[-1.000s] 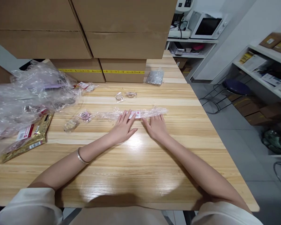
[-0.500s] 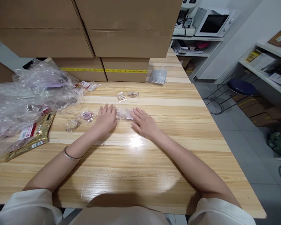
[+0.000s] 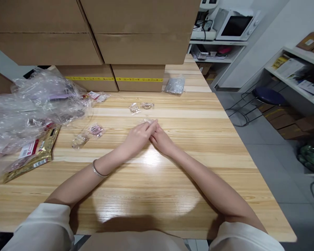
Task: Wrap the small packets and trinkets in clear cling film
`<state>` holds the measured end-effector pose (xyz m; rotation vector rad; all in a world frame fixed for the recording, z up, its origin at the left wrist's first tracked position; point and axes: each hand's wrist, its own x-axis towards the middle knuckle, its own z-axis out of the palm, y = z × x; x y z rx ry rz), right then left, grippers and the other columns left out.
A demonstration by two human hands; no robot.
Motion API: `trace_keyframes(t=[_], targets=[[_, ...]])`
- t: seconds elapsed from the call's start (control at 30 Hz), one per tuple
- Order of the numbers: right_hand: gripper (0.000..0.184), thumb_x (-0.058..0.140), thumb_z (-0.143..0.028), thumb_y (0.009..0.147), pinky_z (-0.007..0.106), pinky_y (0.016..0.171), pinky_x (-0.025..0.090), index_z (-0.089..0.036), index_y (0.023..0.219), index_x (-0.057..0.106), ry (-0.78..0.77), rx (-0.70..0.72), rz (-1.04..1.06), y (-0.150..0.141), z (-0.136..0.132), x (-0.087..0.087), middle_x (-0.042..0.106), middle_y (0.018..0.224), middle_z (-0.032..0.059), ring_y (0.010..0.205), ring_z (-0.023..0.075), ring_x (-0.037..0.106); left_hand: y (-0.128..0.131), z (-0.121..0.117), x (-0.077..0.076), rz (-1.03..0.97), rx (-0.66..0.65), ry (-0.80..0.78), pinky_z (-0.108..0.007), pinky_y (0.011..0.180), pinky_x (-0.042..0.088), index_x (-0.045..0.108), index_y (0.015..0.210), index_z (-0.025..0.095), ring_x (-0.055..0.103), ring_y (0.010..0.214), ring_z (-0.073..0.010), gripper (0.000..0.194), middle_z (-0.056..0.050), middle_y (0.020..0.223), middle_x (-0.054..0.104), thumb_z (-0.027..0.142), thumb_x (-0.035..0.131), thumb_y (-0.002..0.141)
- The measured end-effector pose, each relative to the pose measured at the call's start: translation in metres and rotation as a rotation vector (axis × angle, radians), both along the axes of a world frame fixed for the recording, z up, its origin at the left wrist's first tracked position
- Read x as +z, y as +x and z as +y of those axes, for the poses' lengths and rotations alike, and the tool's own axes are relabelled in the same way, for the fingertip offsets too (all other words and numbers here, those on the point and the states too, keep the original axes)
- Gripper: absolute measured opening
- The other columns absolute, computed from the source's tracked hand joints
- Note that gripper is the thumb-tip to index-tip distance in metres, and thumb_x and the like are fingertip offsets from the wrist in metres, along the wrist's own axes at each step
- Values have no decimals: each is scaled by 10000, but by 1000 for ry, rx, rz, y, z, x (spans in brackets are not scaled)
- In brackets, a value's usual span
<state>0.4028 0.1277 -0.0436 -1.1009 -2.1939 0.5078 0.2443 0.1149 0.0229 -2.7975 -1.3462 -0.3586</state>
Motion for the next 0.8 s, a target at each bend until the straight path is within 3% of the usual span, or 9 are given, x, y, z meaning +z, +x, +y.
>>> trace_keyframes(t=[0.07,0.17,0.23,0.3,0.4,0.47,0.53,0.6,0.8], targets=[[318,515,-282,919,489,1102,434,-195,1195,646,-79,-41,168,6,2,-5,616,1327,131,1290,270,542,4,1,-16,-76,-93,10,-396,1117,403,340,1501,97,525,1318,-247,570,-164,1338,603,51,360,934],[595,599,-319,857,496,1092,435,-212,1413,417,-46,-178,338,14,-1,-7,459,1484,171,1349,272,490,1,3,-32,-175,-148,-35,-413,1192,309,228,1528,47,415,1419,-240,604,-207,1475,485,114,363,943],[778,625,-345,850,537,1144,357,-206,1511,239,50,-165,250,19,-6,-3,279,1594,200,1458,293,337,-4,4,-37,-192,-139,-111,-411,1209,283,198,1524,6,410,1424,-249,644,-240,1494,450,166,395,932],[798,607,-345,878,557,1195,259,-206,1546,192,119,-51,22,23,-11,4,221,1627,181,1512,293,199,-8,5,-39,-203,-139,-180,-439,1228,241,235,1497,-17,370,1445,-279,683,-264,1519,402,187,453,883],[730,513,-340,949,517,1208,268,-197,1576,168,114,65,-222,26,-14,12,261,1622,155,1512,263,201,-11,8,-38,-350,-149,-307,-473,1213,273,306,1447,29,365,1446,-296,694,-249,1532,388,146,500,791],[734,488,-367,971,491,1193,318,-186,1588,134,94,57,-263,26,-12,13,252,1625,153,1505,249,225,-13,12,-36,-584,-76,-437,-465,1104,426,291,1428,84,543,1306,-264,665,-215,1414,544,116,468,788],[726,498,-412,972,480,1185,337,-190,1583,174,93,53,-278,27,-8,13,280,1615,147,1499,245,244,-16,15,-32,-834,44,-511,-415,944,532,273,1400,126,662,1112,-220,594,-162,1222,675,115,423,826],[706,523,-447,962,467,1178,351,-189,1562,256,89,73,-289,30,-2,15,331,1593,146,1483,246,292,-22,17,-26,-998,133,-470,-358,838,551,303,1360,159,661,1086,-206,517,-137,1154,691,135,412,855],[566,553,-384,934,416,1059,468,-127,1433,480,56,143,-279,42,25,23,561,1423,157,1273,267,567,-69,10,-13,-1051,170,-240,-322,828,528,453,1260,195,632,1055,-188,424,-89,1099,646,142,463,839]])
